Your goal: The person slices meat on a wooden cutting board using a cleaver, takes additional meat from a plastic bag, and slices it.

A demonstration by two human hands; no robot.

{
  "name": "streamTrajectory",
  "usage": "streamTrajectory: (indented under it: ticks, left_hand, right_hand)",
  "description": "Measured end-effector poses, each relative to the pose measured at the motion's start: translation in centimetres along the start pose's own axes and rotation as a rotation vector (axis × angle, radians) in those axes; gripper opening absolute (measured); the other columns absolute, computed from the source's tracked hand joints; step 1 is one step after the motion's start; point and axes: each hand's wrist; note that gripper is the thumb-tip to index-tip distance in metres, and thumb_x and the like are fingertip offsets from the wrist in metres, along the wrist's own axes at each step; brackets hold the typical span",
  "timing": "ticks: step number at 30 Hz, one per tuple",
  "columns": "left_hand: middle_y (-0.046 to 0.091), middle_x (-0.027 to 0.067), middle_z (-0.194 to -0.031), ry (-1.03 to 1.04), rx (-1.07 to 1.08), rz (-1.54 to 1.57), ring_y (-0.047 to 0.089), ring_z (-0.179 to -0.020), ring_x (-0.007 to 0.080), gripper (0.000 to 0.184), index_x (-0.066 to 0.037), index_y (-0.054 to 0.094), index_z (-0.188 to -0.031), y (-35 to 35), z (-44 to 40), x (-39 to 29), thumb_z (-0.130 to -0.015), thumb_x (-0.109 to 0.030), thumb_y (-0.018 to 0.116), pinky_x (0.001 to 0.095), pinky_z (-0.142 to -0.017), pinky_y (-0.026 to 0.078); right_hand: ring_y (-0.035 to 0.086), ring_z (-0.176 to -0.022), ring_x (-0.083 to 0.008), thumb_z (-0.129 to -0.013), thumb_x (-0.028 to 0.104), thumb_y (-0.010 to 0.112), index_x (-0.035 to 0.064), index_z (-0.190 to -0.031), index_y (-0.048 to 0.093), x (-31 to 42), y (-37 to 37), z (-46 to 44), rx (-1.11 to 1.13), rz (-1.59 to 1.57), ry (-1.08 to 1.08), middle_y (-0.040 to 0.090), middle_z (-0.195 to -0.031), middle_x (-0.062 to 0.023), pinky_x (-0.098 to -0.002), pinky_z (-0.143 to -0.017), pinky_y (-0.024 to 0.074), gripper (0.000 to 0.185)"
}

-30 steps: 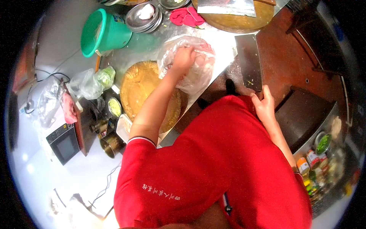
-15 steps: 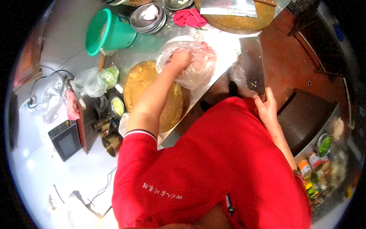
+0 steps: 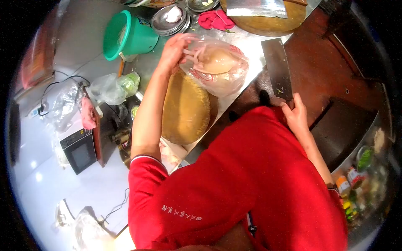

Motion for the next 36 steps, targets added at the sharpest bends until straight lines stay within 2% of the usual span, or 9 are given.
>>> streamTrajectory:
  ticks: [3,7,15,24,26,28,30,34,36]
  left_hand:
    - [0.055,0.0008,-0.082,0.027,-0.102,0.25,0.045,-0.055,0.0075,0.027,-0.003,0.062,-0.123,-1.6,1.4,-1.2,-0.099,-0.008,0.051,0.0227,-0.041,0.034]
    - [0.049,-0.0004,-0.079,0.149,-0.125,0.493,0.04,-0.053,0.0066,0.043,0.001,0.055,-0.137,-3.4,4.9,-2.2,-0.095,-0.006,0.054,0.0231,-0.04,0.032]
    - [0.051,-0.0002,-0.075,0.431,-0.365,0.527,0.04,-0.049,0.0052,0.046,0.005,0.054,-0.138,-9.7,15.7,-4.7,-0.094,-0.006,0.052,0.0208,-0.037,0.031]
    - [0.056,-0.0002,-0.078,0.15,-0.883,0.787,0.041,-0.05,0.0071,0.007,-0.009,0.059,-0.104,-13.7,23.9,11.5,-0.103,-0.012,0.052,0.0221,-0.037,0.032]
    - [0.052,-0.0015,-0.075,0.16,-0.943,0.828,0.039,-0.051,0.0066,0.013,-0.007,0.061,-0.109,-14.9,25.2,16.2,-0.102,-0.01,0.051,0.0223,-0.038,0.031]
    - [0.052,-0.0009,-0.08,0.097,-0.978,0.84,0.04,-0.053,0.0073,0.032,-0.001,0.062,-0.123,-15.1,26.1,18.3,-0.094,-0.003,0.048,0.0219,-0.039,0.028]
    - [0.052,-0.0013,-0.084,0.042,-0.986,0.801,0.041,-0.055,0.0067,0.036,-0.001,0.06,-0.128,-14.5,26.5,20.5,-0.093,-0.003,0.049,0.0225,-0.041,0.029]
    - [0.052,-0.0012,-0.085,0.061,-0.937,0.767,0.04,-0.056,0.0068,0.03,-0.002,0.06,-0.126,-13.9,27.5,21.9,-0.099,-0.01,0.052,0.023,-0.046,0.032]
    - [0.057,0.0016,-0.088,-0.001,-0.838,0.579,0.049,-0.058,0.0099,0.025,-0.001,0.062,-0.121,-14.4,27.3,25.5,-0.099,-0.009,0.053,0.0251,-0.047,0.038]
  right_hand:
    - [0.051,-0.083,-0.0137,-0.097,0.007,0.068,-0.0006,-0.108,0.057,0.1,0.6,0.0,-0.005,-0.039,-0.021,0.063,-0.089,-0.0096,-0.0329,-0.076,0.0485,0.018]
    - [0.051,-0.082,-0.0142,-0.096,0.009,0.07,-0.0009,-0.109,0.056,0.1,1.3,0.0,-0.003,-0.007,-0.023,0.063,-0.089,-0.0135,-0.0337,-0.076,0.0485,0.022]
    - [0.052,-0.081,-0.0144,-0.095,0.009,0.072,-0.0002,-0.109,0.056,1.4,3.4,0.4,0.02,0.09,-0.104,0.063,-0.087,-0.0107,-0.0335,-0.076,0.0495,0.023]
    - [0.05,-0.071,-0.0184,-0.094,0.011,0.074,0.0008,-0.107,0.054,3.2,7.2,1.7,0.13,0.142,-0.279,0.057,-0.078,-0.0123,-0.0392,-0.065,0.0465,0.026]
    - [0.05,-0.068,-0.0204,-0.094,0.011,0.074,0.0014,-0.106,0.054,3.9,8.2,2.0,0.19,0.177,-0.381,0.056,-0.076,-0.0137,-0.0394,-0.063,0.0458,0.026]
    - [0.049,-0.066,-0.0221,-0.094,0.011,0.074,0.0016,-0.105,0.053,5.3,9.4,2.5,0.311,0.225,-0.327,0.055,-0.075,-0.0143,-0.0397,-0.062,0.0448,0.026]
    - [0.049,-0.065,-0.023,-0.094,0.011,0.074,0.0016,-0.104,0.052,7.0,10.5,2.8,0.443,0.27,-0.282,0.054,-0.075,-0.0148,-0.0404,-0.061,0.0436,0.026]
    - [0.047,-0.067,-0.024,-0.096,0.011,0.072,0.0002,-0.102,0.05,9.7,12.9,2.7,0.718,0.358,-0.27,0.051,-0.076,-0.0152,-0.0425,-0.062,0.0413,0.025]
    - [0.045,-0.067,-0.0243,-0.096,0.01,0.072,-0.0001,-0.102,0.05,11.3,14.4,2.9,0.837,0.366,-0.276,0.049,-0.075,-0.0146,-0.0423,-0.063,0.0412,0.025]
Point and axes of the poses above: each hand's wrist, its own z-axis away from the middle knuckle, its own y-axis out of the palm, x = y × z
